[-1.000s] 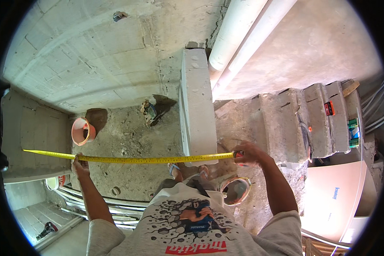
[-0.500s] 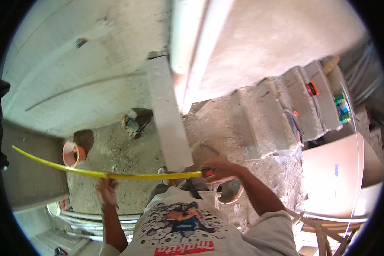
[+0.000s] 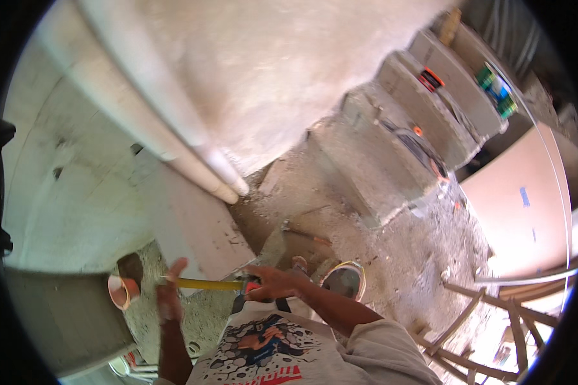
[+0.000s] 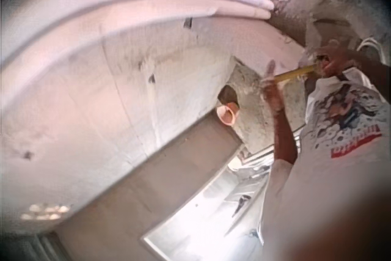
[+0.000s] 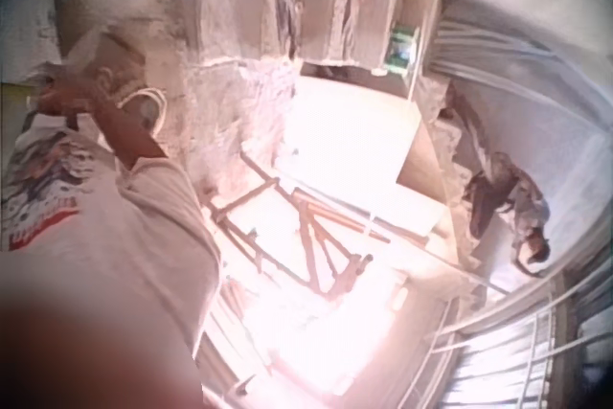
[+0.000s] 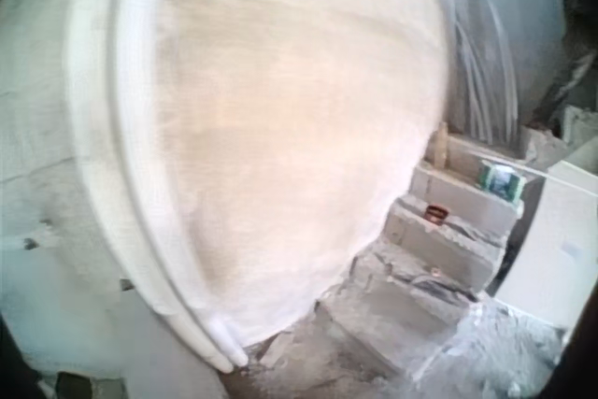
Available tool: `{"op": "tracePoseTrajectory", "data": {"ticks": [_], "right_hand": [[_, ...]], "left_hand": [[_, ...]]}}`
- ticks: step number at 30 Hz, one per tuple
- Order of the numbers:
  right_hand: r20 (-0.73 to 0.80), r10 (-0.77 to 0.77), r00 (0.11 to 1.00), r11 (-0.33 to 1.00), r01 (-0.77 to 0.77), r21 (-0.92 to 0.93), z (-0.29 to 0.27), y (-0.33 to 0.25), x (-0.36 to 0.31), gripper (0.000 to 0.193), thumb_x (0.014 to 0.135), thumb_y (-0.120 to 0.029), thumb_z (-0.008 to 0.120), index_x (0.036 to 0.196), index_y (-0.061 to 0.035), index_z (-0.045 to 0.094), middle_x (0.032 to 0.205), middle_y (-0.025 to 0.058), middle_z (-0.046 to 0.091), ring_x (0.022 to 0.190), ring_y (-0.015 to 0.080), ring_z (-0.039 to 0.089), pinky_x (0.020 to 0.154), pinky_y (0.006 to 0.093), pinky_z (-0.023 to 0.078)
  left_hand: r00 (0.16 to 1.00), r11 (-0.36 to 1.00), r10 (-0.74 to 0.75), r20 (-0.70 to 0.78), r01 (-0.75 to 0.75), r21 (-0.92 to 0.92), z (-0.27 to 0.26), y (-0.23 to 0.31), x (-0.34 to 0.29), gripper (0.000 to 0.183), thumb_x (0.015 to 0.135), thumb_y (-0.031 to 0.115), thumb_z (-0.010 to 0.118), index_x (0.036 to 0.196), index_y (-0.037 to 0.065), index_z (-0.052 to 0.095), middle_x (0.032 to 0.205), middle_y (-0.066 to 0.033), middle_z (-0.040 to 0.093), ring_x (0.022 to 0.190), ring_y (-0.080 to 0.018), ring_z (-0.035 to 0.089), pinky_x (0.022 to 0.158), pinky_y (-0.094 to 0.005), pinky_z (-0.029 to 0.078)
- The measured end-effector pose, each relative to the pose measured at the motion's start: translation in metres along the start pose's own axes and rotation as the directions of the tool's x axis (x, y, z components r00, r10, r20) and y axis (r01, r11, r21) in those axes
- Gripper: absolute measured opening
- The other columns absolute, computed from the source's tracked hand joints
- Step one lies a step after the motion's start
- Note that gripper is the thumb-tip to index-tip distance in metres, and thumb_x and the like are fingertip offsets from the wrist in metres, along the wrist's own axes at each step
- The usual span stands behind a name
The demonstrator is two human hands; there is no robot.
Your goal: The person places rectangular wall tiles against a concrete wall, taps them into position with a hammer, and uses a trowel to apply mortar between the tile and wall. They also measure the wall with a tape measure and adjust tile placement multiple times.
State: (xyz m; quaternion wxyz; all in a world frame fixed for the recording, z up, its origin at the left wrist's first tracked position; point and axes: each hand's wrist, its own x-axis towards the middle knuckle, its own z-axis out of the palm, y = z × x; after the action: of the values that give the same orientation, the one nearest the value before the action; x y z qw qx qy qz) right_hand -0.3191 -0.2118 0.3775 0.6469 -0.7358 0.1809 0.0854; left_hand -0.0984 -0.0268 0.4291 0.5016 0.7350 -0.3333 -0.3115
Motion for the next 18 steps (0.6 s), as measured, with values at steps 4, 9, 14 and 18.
{"op": "tracePoseTrajectory", "data": {"ticks": [4,9,14,18], "right_hand": [[-0.009,-0.005,1.0,0.926,0.008,0.377,-0.022,0.04,-0.021,0.078,0.079,-0.045,0.07,0.141,-0.0077,0.041,0.128,0.0187,0.056,0.115,0.0294,0.055,0.098,0.0354,0.041],[-0.212,0.284,0.935,0.937,-0.224,0.267,-0.046,0.173,-0.038,0.072,0.076,-0.041,0.074,0.133,-0.0049,0.049,0.113,0.0179,0.064,0.099,0.0201,0.063,0.086,0.0358,0.048],[-0.424,0.572,0.702,0.732,-0.67,-0.122,-0.086,0.421,-0.028,0.06,0.073,-0.055,0.069,0.105,-0.0047,0.066,0.11,0.0202,0.064,0.106,0.0336,0.061,0.094,0.0441,0.047],[-0.667,0.653,0.36,0.538,-0.84,0.074,-0.181,0.61,-0.038,0.092,0.072,-0.058,0.07,0.135,0.0016,0.043,0.139,0.0303,0.04,0.128,0.0462,0.039,0.108,0.0508,0.032]], "left_hand": [[0.916,0.791,-0.218,0.338,-0.037,0.611,0.098,-0.003,-0.015,0.058,0.091,0.033,0.06,0.132,-0.007,0.048,0.135,-0.0256,0.049,0.129,-0.0387,0.044,0.11,-0.0434,0.031],[0.963,0.839,-0.242,0.12,0.146,0.525,0.068,-0.009,-0.009,0.033,0.089,0.016,0.062,0.117,-0.002,0.061,0.128,-0.0209,0.057,0.125,-0.0311,0.051,0.104,-0.0407,0.039],[0.809,0.574,0.028,-0.587,0.468,0.672,-0.009,-0.074,0.065,0.067,0.092,0.043,0.059,0.14,0.0,0.041,0.14,-0.0198,0.045,0.128,-0.0327,0.044,0.108,-0.0422,0.033],[0.857,0.668,-0.213,-0.468,0.478,0.571,-0.051,-0.132,0.065,0.072,0.096,0.052,0.045,0.145,0.002,0.03,0.145,-0.022,0.036,0.134,-0.0355,0.037,0.107,-0.0463,0.033]]}}
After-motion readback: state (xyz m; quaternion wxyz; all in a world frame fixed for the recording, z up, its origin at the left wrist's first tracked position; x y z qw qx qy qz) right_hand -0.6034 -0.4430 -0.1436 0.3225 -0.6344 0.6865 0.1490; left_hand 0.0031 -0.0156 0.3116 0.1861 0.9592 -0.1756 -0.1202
